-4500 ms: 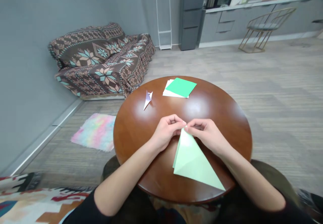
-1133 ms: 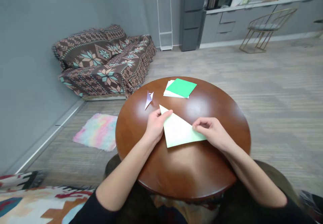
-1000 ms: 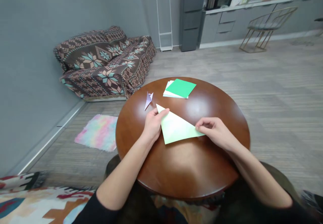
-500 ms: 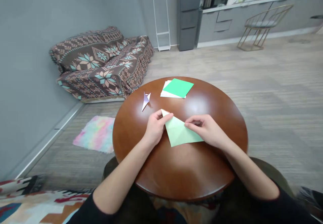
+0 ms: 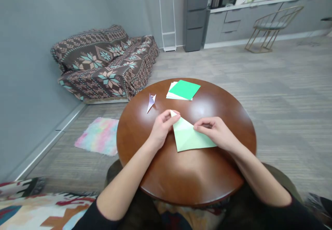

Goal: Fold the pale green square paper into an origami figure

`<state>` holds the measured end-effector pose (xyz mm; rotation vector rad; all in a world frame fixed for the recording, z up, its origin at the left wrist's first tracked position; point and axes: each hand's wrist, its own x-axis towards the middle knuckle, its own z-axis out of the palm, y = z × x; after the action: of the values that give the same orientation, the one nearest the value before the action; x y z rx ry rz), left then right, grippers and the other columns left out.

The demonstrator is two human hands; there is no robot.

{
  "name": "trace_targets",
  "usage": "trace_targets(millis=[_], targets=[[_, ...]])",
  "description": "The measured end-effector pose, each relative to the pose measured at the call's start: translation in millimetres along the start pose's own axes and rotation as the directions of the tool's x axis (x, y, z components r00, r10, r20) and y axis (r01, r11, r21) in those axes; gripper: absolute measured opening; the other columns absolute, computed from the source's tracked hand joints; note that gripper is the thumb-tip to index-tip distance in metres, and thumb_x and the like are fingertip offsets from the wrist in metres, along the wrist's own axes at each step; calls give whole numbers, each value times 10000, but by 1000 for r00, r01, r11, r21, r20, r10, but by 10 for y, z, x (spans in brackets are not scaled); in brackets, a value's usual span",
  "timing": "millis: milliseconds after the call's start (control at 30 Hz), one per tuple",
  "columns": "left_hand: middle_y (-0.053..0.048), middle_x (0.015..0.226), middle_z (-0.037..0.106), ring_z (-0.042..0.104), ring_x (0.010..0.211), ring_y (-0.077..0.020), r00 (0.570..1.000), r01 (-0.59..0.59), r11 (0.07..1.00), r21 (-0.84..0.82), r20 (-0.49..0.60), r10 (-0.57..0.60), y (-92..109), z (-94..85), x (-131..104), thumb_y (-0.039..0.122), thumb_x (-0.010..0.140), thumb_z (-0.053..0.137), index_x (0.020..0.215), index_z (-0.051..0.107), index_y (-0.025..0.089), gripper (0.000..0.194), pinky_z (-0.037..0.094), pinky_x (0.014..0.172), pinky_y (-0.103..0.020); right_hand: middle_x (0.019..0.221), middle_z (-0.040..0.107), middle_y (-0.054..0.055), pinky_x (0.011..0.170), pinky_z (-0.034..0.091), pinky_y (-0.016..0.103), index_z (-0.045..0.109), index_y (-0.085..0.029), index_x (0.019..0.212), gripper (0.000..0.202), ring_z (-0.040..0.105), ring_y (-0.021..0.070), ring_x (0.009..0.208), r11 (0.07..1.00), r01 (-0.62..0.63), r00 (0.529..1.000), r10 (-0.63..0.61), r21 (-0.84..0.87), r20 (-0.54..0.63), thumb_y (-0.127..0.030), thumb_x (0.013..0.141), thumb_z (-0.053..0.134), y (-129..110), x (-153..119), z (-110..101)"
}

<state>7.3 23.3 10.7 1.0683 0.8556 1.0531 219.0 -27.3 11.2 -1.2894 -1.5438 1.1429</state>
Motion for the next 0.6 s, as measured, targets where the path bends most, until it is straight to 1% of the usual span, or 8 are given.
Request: trace_targets(millis=[33, 67, 100, 167, 233, 367, 467, 600], targets=[[-20, 778, 670, 604, 680, -135, 1000, -5, 1000, 31, 30, 4, -24, 21, -8, 342, 706, 829, 816, 708, 156, 247, 476, 644, -254, 759, 714, 12, 655, 440, 263, 727, -172, 747, 171, 614, 168, 714, 1000, 0, 1000, 0, 2, -4, -298, 829, 646, -5, 1, 7], [-30, 785, 685, 613, 680, -141, 999, -24, 999, 34, 25, 23, -40, 37, -10, 337, 709, 828, 777, 700, 147, 238, 483, 657, -263, 754, 711, 10, 654, 439, 261, 724, -172, 741, 166, 610, 165, 710, 1000, -1, 1000, 1, 2, -7, -290, 824, 643, -8, 1, 13], [-33, 788, 695, 617, 670, -143, 999, -42, 999, 21, -10, 42, -46, 46, -6, 325, 701, 833, 766, 699, 145, 235, 486, 659, -268, 744, 704, 8, 645, 436, 259, 720, -172, 735, 160, 604, 161, 699, 1000, -8, 1000, 8, -1, -11, -282, 819, 639, -9, 1, 15], [-29, 770, 704, 626, 652, -148, 991, -76, 996, -45, -118, 70, -28, 46, 14, 294, 670, 848, 790, 707, 145, 237, 491, 651, -272, 710, 681, 0, 617, 428, 256, 710, -176, 723, 145, 584, 152, 661, 1000, -24, 1000, 24, -13, -19, -265, 806, 630, -2, -1, 5], [-19, 729, 698, 627, 619, -148, 974, -93, 989, -115, -216, 67, 9, 29, 41, 262, 623, 866, 797, 709, 144, 262, 493, 633, -272, 682, 658, -4, 596, 423, 257, 701, -181, 712, 133, 570, 147, 631, 999, -35, 999, 34, -30, -26, -249, 792, 620, 21, -3, -24], [-7, 675, 675, 621, 585, -141, 947, -126, 976, -179, -315, 64, 46, -12, 85, 243, 601, 871, 756, 693, 137, 259, 493, 611, -266, 670, 670, 9, 590, 440, 262, 697, -185, 699, 128, 602, 163, 629, 998, -58, 997, 57, -26, -42, -238, 773, 607, 101, 0, -115], [-13, 672, 671, 646, 616, -163, 941, -130, 972, -197, -334, 59, 26, -27, 97, 235, 602, 866, 744, 686, 135, 250, 499, 620, -275, 653, 687, 21, 598, 451, 266, 693, -185, 696, 139, 627, 175, 637, 998, -67, 996, 67, 14, -57, -249, 776, 599, 169, 11, -175], [-31, 707, 685, 682, 678, -203, 947, -135, 966, -221, -316, 60, 1, -34, 100, 227, 608, 856, 768, 686, 132, 252, 536, 685, -320, 605, 675, 18, 617, 455, 274, 668, -186, 667, 141, 626, 176, 619, 999, -53, 982, 54, 8, -180, -233, 767, 580, 220, 20, -204]])
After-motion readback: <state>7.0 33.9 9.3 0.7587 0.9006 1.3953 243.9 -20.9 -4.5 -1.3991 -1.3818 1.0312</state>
